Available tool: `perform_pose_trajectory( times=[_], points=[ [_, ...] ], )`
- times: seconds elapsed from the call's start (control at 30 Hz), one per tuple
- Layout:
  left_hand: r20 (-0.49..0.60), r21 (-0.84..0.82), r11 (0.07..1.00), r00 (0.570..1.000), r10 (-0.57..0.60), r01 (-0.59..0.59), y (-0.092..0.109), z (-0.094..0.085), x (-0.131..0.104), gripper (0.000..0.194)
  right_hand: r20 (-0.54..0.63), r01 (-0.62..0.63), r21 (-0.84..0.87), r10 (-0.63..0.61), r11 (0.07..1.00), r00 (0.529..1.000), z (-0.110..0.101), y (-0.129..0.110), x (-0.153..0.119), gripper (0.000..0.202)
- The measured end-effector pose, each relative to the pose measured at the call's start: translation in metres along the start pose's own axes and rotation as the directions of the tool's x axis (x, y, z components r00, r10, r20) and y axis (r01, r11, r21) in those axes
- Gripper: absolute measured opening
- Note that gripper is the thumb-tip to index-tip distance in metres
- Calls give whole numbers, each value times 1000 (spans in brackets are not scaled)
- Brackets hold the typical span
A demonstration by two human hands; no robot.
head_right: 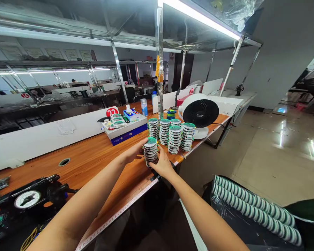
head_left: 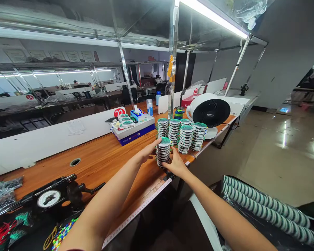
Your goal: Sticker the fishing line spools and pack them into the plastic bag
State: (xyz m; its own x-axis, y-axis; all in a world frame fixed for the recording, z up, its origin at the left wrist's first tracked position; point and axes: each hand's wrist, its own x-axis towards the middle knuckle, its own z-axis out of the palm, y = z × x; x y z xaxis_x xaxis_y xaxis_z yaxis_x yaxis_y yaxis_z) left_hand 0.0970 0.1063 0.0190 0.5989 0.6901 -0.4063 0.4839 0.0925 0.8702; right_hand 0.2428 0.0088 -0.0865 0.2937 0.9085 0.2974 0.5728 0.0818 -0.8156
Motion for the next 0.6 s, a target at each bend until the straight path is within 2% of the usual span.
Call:
perform_pose_trajectory(
  times=[0.17, 0.37, 0.53, 0.6],
  points=[
    [-1, 37, 999, 1000, 16, -16, 0, 0, -1, 78, -37, 48, 19, -47, 999, 998, -2, -4, 8, 84],
    [-43, 62, 989, 990, 138, -135, 11, 7, -7, 69, -23, 122, 42, -121, 992, 992, -11, -4, 13, 84],
    [-94, -13, 979, 975, 200, -202, 33, 10, -25, 68, -75, 165, 137, -156, 977, 985, -26, -28, 17, 85],
    [-56, -86, 966, 969, 240, -244, 42, 17, -34, 66, -123, 174, 207, -150, 963, 981, -36, -38, 12, 81]
  ],
)
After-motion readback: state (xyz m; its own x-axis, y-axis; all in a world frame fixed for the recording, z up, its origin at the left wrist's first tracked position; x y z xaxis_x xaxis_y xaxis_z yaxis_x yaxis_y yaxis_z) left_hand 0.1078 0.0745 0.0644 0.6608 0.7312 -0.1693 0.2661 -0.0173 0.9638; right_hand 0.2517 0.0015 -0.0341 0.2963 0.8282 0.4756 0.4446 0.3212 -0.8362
